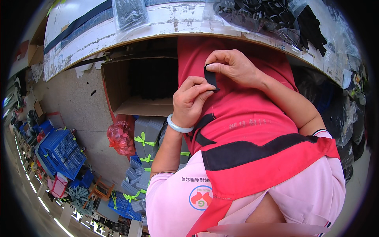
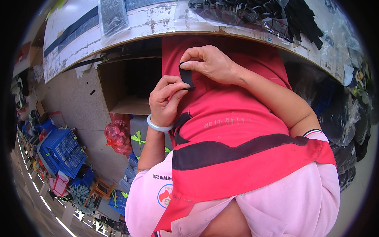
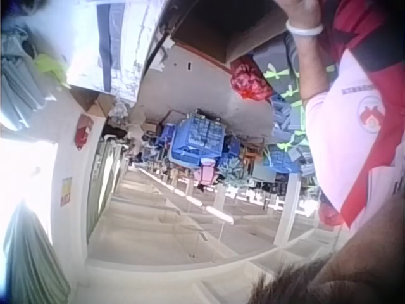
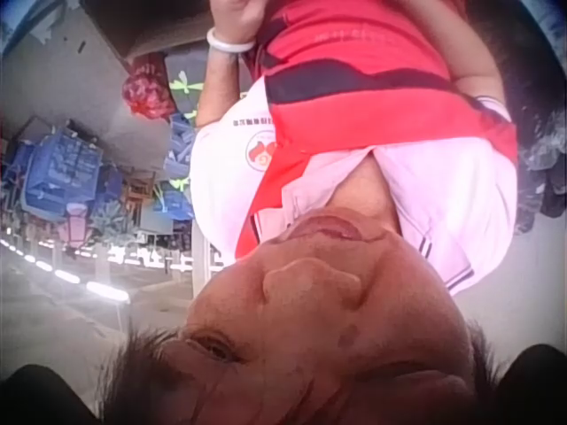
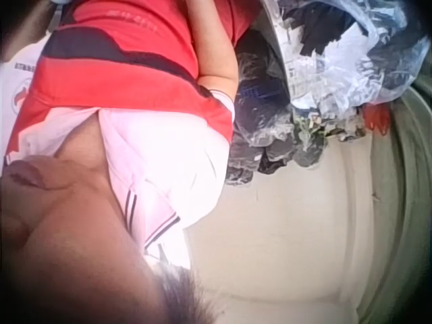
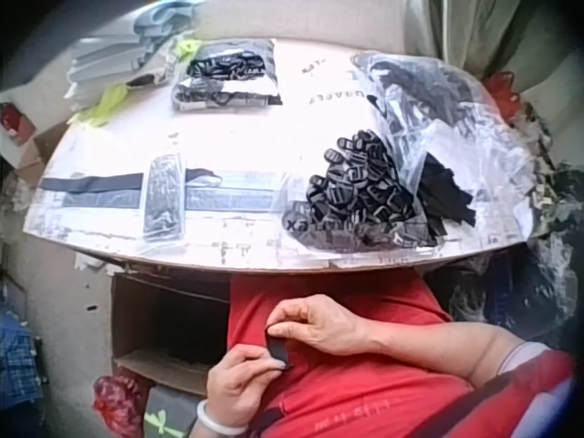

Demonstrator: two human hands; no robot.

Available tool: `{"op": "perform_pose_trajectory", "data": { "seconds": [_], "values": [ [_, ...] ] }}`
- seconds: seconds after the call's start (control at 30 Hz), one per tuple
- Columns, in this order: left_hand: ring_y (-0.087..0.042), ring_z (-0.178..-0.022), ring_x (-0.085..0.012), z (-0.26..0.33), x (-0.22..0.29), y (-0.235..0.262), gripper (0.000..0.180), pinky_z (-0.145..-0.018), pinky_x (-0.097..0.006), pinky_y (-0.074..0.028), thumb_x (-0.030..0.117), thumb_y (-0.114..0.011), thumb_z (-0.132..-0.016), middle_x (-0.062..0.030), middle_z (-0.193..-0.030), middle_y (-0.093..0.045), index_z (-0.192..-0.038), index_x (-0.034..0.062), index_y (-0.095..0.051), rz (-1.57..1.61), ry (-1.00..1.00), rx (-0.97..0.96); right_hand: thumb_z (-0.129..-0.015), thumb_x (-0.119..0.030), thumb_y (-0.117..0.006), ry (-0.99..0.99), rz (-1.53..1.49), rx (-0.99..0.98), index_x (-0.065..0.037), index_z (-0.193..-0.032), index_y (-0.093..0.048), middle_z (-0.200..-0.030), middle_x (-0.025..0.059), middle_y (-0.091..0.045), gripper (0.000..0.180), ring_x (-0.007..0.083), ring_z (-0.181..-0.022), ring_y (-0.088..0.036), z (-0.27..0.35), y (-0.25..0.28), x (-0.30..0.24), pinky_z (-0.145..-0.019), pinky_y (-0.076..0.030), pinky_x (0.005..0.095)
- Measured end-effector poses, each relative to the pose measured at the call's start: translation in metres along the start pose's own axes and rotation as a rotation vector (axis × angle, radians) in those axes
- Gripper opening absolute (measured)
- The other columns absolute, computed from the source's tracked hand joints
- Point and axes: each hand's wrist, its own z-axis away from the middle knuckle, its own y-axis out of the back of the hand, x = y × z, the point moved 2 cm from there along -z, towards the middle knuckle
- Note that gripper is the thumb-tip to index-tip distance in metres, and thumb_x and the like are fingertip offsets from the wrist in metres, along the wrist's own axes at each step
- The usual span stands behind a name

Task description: Manually attaching plastic buckles or adjustment clips to black fabric straps.

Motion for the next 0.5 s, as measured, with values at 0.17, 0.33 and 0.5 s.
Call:
{"op": "perform_pose_trajectory", "data": {
  "seconds": [0.17, 0.33, 0.5],
  "values": [
    [-0.06, -0.08, -0.0157, 0.003, -0.002, 0.004, 0.017, -0.069, -0.023, -0.046, -0.007, -0.068, -0.078, -0.009, -0.091, -0.061, -0.094, 0.0001, -0.07, 0.039, 0.024, 0.031, -0.094, -0.015, -0.059, 0.028, 0.075, 0.058, -0.001, -0.105, -0.064, -0.079, 0.0051, -0.065, 0.018, 0.0096, -0.072, -0.058, 0.003, -0.003, -0.002, -0.066, -0.047, 0.0255],
    [-0.06, -0.081, -0.0162, 0.003, -0.002, 0.003, 0.017, -0.07, -0.024, -0.047, -0.007, -0.068, -0.078, -0.009, -0.091, -0.061, -0.093, -0.0001, -0.07, 0.01, 0.005, 0.007, -0.093, -0.012, -0.058, 0.271, 0.539, 0.119, -0.003, -0.109, -0.064, -0.096, 0.0169, -0.067, 0.02, 0.0311, -0.087, -0.065, 0.006, -0.016, -0.007, -0.075, -0.052, 0.0333],
    [-0.061, -0.08, -0.0172, 0.002, 0.0, 0.002, 0.018, -0.071, -0.025, -0.048, -0.008, -0.068, -0.077, -0.0088, -0.09, -0.061, -0.093, 0.001, -0.07, -0.005, -0.008, -0.01, -0.092, -0.015, -0.058, 0.298, 0.608, 0.067, -0.003, -0.108, -0.064, -0.094, 0.0148, -0.066, 0.021, 0.0327, -0.085, -0.064, 0.006, -0.014, -0.006, -0.072, -0.051, 0.0386]
  ]
}}
